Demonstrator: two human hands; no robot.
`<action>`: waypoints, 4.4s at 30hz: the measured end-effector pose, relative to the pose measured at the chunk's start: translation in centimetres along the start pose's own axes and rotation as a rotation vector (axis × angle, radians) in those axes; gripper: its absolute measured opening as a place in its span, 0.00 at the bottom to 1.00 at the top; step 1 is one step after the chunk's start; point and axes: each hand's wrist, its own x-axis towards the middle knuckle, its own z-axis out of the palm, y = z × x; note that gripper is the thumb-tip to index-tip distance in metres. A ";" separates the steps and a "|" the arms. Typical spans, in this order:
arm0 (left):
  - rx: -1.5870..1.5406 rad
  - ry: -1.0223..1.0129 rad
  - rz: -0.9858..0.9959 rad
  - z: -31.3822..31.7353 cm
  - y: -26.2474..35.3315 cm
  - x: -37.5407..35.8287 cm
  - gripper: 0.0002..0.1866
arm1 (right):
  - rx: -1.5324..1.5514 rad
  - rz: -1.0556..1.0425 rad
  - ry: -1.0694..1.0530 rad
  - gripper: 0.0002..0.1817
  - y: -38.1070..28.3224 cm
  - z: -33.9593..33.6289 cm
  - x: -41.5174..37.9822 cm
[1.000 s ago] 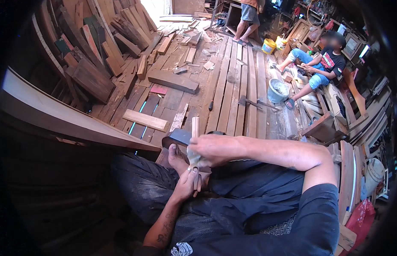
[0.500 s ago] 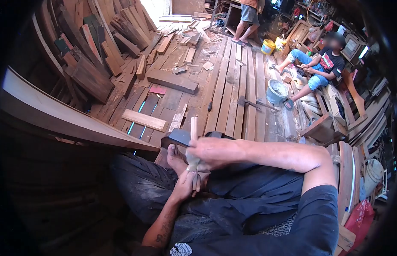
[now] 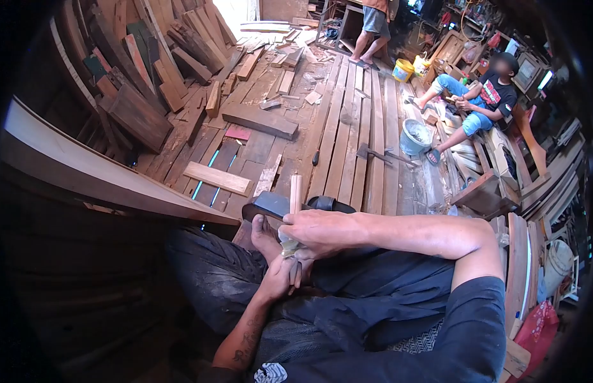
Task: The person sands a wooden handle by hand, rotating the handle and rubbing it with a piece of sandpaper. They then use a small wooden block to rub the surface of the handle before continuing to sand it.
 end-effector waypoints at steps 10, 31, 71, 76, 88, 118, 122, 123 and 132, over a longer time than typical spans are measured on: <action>-0.013 0.001 -0.036 0.0 0.7 -0.2 0.18 | -0.059 -0.030 0.081 0.19 0.0 0.1 -0.2; -0.055 -0.008 -0.080 0.0 1.2 -0.4 0.17 | -0.101 -0.008 0.100 0.22 0.8 -0.1 -0.2; -0.045 0.005 -0.025 -0.5 -0.4 0.0 0.18 | -0.156 -0.081 0.112 0.18 0.9 0.7 0.0; -0.060 0.005 -0.085 -0.5 0.1 -0.1 0.17 | -0.237 -0.071 0.182 0.16 0.3 -0.1 0.0; -0.060 0.007 -0.094 -0.2 0.6 0.1 0.19 | -0.262 0.009 0.279 0.14 0.0 -0.2 -0.4; -0.068 0.019 -0.062 -0.7 -0.9 0.1 0.23 | -0.238 -0.029 0.212 0.19 -0.6 1.3 0.1; -0.052 0.015 -0.069 -0.7 -0.3 0.1 0.23 | -0.275 -0.016 0.233 0.16 -0.4 0.9 0.2; -0.062 0.024 -0.096 -0.6 0.1 0.2 0.24 | -0.297 -0.005 0.249 0.15 -0.4 0.5 0.1; -0.070 0.031 -0.111 -0.7 -0.1 0.3 0.21 | -0.194 0.086 0.179 0.22 -0.8 -0.1 0.0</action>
